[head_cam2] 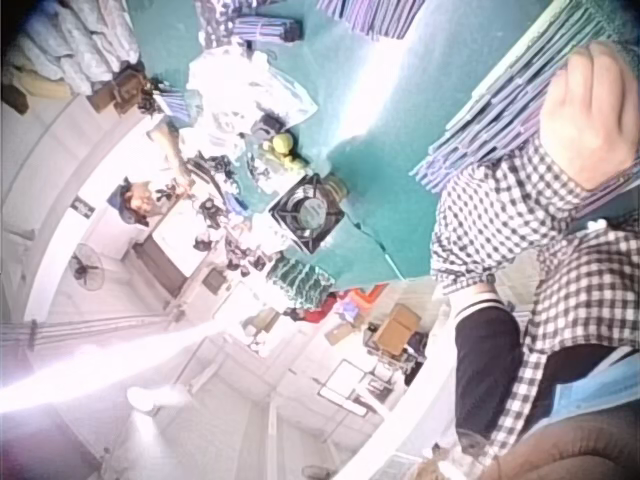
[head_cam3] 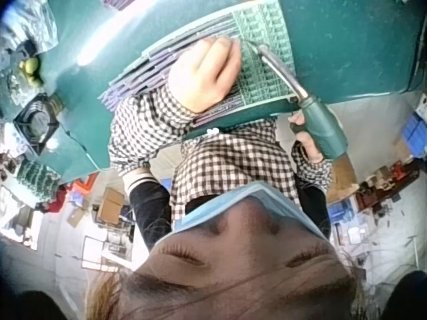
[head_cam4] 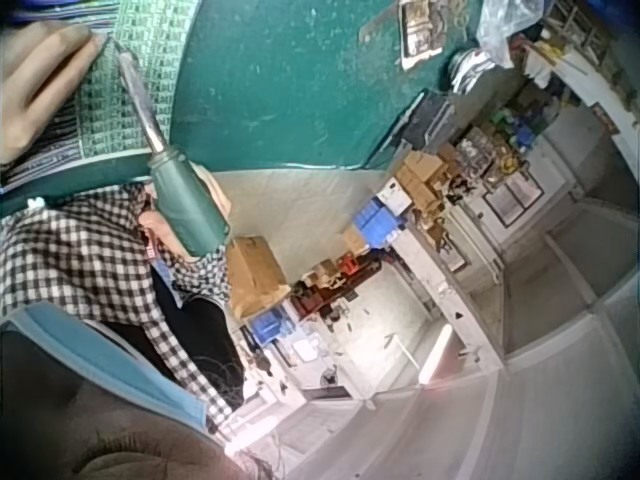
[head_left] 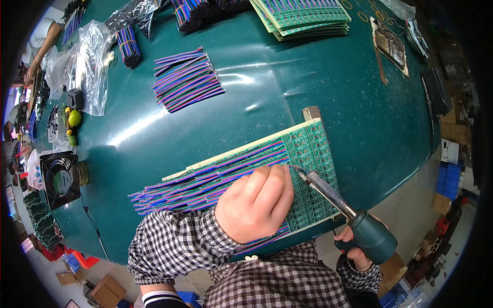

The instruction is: The person solders ribbon cables onto circuit boards using a soldering tool, picking up cables from the table and attaching them to the boards.

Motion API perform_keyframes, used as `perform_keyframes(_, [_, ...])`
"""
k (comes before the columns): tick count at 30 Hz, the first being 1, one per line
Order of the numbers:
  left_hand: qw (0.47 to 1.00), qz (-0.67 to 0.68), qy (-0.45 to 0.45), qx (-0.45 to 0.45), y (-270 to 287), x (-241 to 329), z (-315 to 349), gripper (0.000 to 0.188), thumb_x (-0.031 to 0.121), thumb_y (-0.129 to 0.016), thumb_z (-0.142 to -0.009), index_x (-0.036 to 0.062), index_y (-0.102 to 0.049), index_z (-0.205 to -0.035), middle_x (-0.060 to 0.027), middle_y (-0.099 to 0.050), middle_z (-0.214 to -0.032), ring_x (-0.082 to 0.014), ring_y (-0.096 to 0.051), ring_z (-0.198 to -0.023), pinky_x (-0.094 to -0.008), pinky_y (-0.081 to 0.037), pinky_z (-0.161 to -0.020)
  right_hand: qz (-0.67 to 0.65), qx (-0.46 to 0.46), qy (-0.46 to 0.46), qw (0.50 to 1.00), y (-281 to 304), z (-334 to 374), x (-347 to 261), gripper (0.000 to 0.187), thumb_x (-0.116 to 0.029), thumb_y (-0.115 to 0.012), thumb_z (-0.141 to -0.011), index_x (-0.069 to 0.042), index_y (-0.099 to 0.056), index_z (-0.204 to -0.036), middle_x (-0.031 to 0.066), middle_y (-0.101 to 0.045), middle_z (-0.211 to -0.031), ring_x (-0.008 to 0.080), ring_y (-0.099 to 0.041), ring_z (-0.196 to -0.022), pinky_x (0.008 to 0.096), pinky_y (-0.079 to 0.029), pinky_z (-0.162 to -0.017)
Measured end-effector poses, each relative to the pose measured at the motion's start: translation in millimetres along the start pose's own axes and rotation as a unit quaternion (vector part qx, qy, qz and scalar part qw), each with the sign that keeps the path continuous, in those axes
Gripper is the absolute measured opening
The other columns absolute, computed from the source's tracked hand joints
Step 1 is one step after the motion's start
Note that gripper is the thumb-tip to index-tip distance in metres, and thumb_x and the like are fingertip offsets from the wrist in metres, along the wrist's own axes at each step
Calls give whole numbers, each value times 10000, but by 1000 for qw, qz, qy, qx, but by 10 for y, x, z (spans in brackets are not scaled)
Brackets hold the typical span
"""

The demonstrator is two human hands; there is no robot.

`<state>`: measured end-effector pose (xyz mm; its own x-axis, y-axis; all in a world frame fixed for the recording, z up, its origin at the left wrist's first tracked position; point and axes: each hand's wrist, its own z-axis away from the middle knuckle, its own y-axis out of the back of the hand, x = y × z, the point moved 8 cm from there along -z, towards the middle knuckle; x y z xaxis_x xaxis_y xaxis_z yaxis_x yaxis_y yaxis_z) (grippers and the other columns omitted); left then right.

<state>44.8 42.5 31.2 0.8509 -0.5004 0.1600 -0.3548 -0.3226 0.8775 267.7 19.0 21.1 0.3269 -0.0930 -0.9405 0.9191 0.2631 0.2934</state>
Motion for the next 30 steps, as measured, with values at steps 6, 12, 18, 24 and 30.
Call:
perform_keyframes(6, [1000, 0, 0, -3, -4, 5, 13, 318, 104, -629, -696, -39, -676, -976, -103, -619, -977, -195, -614, -864, -268, -490, -688, -20, 0, -32, 999, 68, 145, 182, 548, -470, -856, -718, 5, -688, -935, 62, -707, -784, 207, -685, -694, 363, -570, -677])
perform_keyframes(12, [1000, -4, 1, 1, -15, 16, 6, 318, 104, -627, -694, -39, -677, -973, -104, -621, -969, -198, -617, -864, -267, -490, -692, -122, -17, -118, 985, 62, 241, 372, 882, -538, -821, -723, 102, -487, -1231, 61, -581, -860, 223, -629, -857, 388, -586, -792])
perform_keyframes(18, [1000, 4, 10, 1, 39, -30, -15, 347, 86, -648, -693, -40, -698, -1012, -114, -629, -966, -207, -642, -815, -281, -522, -650, -327, 47, -64, 942, 108, -2, 394, 822, -444, -820, -783, 128, -456, -1247, 107, -593, -807, 230, -615, -682, 377, -612, -622])
perform_keyframes(24, [990, 115, 68, -43, 171, -142, 5, 330, 66, -634, -758, 5, -678, -1080, -116, -628, -1023, -245, -638, -902, -326, -542, -747, -526, 50, 15, 849, 264, -853, 605, 634, -555, -422, -1010, 63, -446, -1155, 48, -446, -690, 148, -489, -633, 254, -523, -441])
perform_keyframes(30, [977, 122, 176, 22, 376, -1306, -161, 247, -24, -692, -744, 37, -670, -983, -117, -623, -980, -324, -624, -932, -390, -526, -811, -559, 72, -9, 826, 353, -837, 832, 630, -560, -432, -1007, 58, -461, -1127, 59, -465, -683, 146, -485, -638, 255, -505, -419])
